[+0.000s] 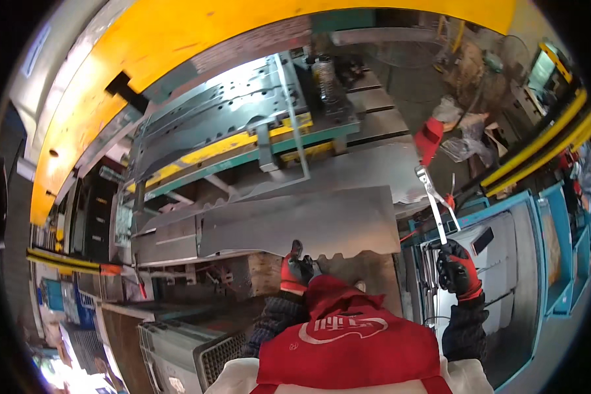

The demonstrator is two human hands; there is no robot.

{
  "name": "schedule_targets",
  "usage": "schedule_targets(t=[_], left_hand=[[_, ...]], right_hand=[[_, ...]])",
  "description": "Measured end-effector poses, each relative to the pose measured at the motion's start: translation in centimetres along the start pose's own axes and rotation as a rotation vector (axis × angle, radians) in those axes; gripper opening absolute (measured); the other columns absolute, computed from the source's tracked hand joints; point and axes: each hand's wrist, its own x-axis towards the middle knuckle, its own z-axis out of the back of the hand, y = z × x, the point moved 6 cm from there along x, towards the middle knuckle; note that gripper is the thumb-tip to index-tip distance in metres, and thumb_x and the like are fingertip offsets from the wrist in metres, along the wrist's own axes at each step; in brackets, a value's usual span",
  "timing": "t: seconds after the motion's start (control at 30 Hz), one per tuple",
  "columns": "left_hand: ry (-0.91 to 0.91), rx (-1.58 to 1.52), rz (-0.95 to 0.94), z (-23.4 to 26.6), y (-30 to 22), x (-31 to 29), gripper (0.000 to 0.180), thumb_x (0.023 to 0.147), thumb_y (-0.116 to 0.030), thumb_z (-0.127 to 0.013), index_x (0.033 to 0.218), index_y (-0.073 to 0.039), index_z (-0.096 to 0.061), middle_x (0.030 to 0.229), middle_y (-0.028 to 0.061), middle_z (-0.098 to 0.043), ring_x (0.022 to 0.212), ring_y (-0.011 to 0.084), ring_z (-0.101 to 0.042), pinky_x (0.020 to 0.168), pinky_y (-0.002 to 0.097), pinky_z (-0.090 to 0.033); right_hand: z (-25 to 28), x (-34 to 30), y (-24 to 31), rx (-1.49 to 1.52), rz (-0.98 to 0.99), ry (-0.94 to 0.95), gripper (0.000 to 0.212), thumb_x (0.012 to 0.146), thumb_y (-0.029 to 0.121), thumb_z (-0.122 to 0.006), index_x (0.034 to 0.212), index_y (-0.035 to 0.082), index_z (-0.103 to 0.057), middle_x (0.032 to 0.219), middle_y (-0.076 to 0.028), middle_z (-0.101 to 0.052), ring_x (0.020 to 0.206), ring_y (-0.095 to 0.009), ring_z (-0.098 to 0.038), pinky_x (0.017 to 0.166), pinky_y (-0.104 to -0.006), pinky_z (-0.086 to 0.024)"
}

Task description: Operating a large metal bending press to shape and move sheet metal components.

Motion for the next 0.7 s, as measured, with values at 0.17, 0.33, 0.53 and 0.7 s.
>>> schedule_targets(t=[0.17,0.33,0.53,0.7], left_hand=[[0.274,-0.065,-0.151,-5.5,1.6,8.7,0.016,0.073,-0.027,-0.057,0.07,-0.013,-0.05,0.051,-0.0053,-0.04,0.043,0.0064,-0.039,0.044,0.019,-0.034],[0.19,-0.193,-0.177,-10.5,2.7,14.5,0.011,0.075,-0.025,-0.054,0.072,-0.017,-0.047,0.057,-0.0048,-0.037,0.051,0.0096,-0.036,0.053,0.0221,-0.035],[0.079,-0.163,-0.136,-11.4,4.6,16.8,0.017,0.074,-0.027,-0.055,0.073,-0.012,-0.047,0.055,0.0002,-0.041,0.045,0.0143,-0.039,0.048,0.0253,-0.039],[0.356,0.833,0.337,-10.8,5.2,12.8,0.035,0.078,-0.034,-0.045,0.075,0.0,-0.05,0.064,0.0133,-0.055,0.055,0.0224,-0.055,0.053,0.0337,-0.048]], right_hand=[[1.3,-4.9,-1.8,0.029,-0.034,-0.203,0.018,0.078,0.014,-0.044,0.092,0.004,-0.05,0.047,0.002,-0.04,0.031,-0.007,-0.034,0.027,-0.0202,-0.029],[3.1,-7.8,-5.2,0.144,-0.07,-0.297,0.016,0.076,0.009,-0.046,0.091,0.006,-0.051,0.053,0.002,-0.047,0.038,-0.007,-0.041,0.033,-0.0192,-0.031],[1.1,-6.9,-5.1,0.124,-0.084,-0.194,0.027,0.076,0.014,-0.042,0.099,0.001,-0.048,0.048,0.001,-0.039,0.034,-0.008,-0.034,0.032,-0.0209,-0.029],[1.6,-4.1,-5.6,0.036,-0.078,-0.23,0.028,0.076,0.017,-0.045,0.099,0.0,-0.048,0.049,-0.001,-0.043,0.034,-0.009,-0.036,0.032,-0.0208,-0.03]])
